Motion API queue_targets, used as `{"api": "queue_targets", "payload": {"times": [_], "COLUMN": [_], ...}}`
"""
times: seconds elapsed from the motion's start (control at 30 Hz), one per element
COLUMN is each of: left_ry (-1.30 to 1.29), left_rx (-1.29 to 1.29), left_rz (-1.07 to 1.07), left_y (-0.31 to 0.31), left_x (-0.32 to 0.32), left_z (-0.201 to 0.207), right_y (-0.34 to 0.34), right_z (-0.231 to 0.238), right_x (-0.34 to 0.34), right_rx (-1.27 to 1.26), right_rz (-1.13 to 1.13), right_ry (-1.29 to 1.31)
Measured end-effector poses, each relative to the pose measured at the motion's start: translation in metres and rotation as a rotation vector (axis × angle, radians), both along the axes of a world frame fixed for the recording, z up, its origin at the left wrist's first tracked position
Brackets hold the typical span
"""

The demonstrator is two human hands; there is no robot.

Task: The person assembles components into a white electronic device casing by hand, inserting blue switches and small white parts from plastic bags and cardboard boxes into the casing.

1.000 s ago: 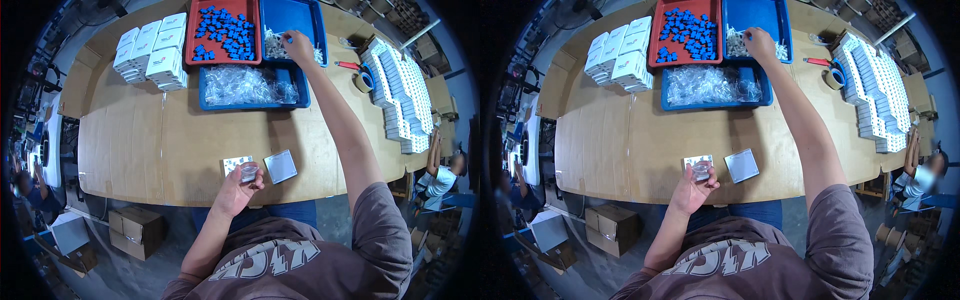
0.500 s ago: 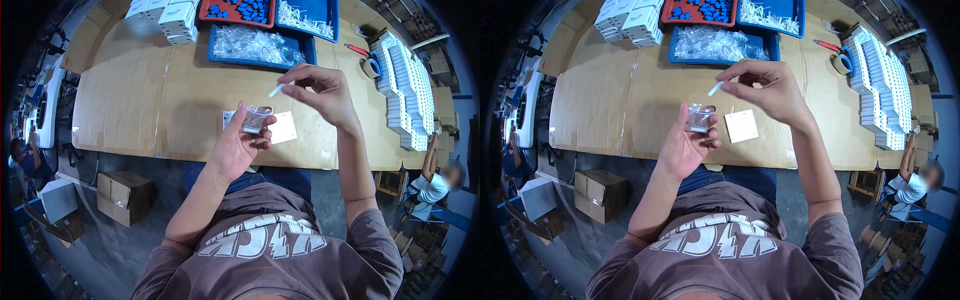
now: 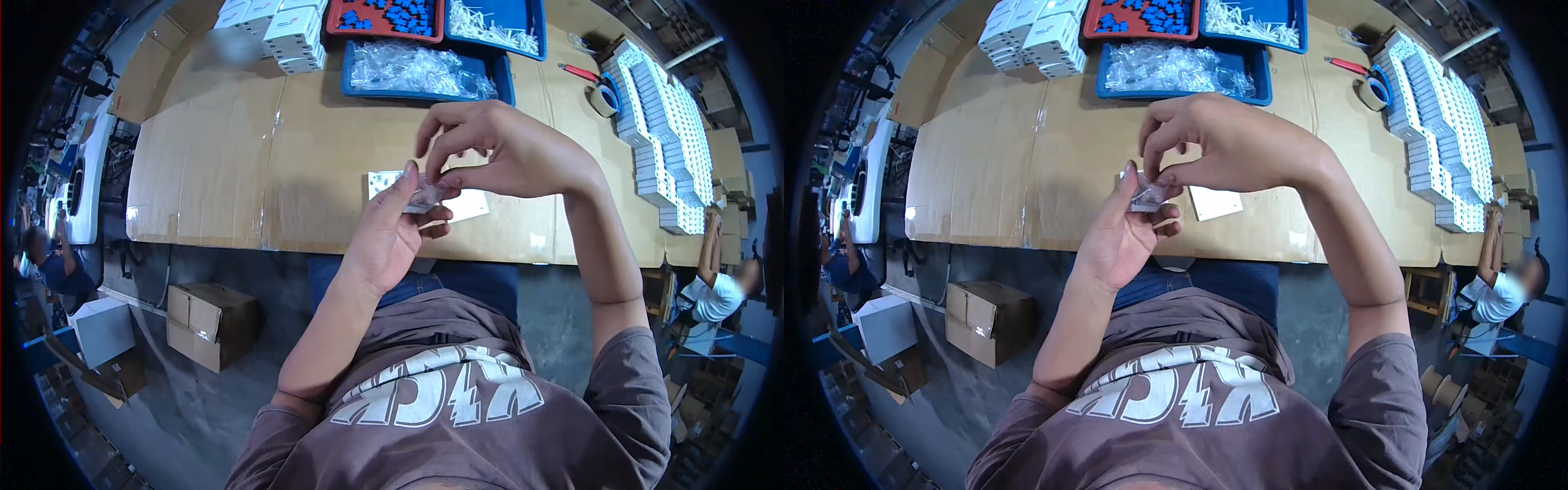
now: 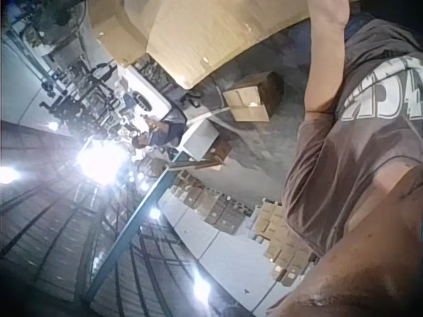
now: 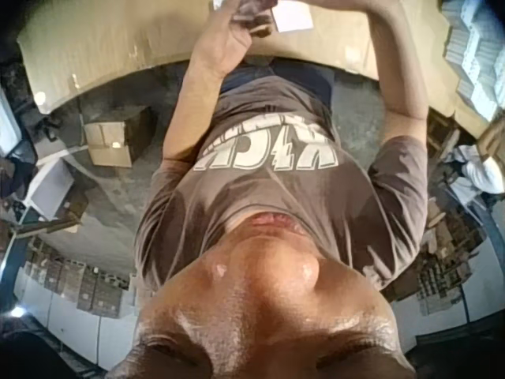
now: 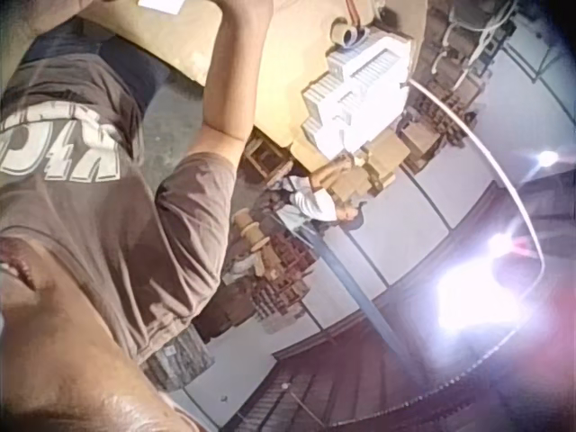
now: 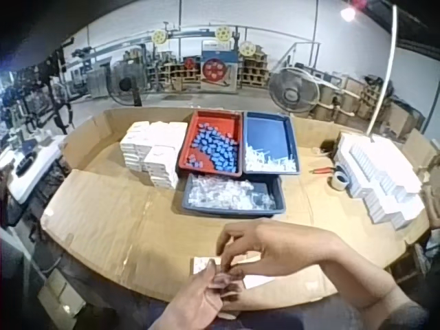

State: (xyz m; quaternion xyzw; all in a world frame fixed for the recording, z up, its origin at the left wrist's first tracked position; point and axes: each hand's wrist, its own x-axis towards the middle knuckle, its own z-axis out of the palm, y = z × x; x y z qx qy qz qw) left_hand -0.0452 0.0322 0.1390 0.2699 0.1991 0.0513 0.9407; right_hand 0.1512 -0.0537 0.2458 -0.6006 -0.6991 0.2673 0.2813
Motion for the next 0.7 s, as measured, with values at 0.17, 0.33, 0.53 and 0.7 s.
{"api": "queue_targets", "payload": {"times": [0.17,0.33,0.53,0.7], "left_ry": [-0.016,-0.018,-0.022,-0.001], "left_rx": [-0.035,-0.061,-0.082,-0.066], "left_rz": [0.045,0.034,0.025,0.033], "left_y": [0.002,0.003,0.004,0.003], "left_x": [0.002,0.007,0.012,0.016], "left_z": [-0.010,-0.015,-0.028,-0.026], "right_y": [0.002,-0.005,-0.006,-0.004], "right_z": [-0.018,-0.032,-0.031,-0.037], "right_x": [0.002,-0.004,0.007,0.008], "right_rx": [-0.163,-0.089,-0.016,-0.106], "right_rz": [0.062,0.098,-0.056,-0.053], "right_ry": [0.291,0.134,0.120,0.196]}}
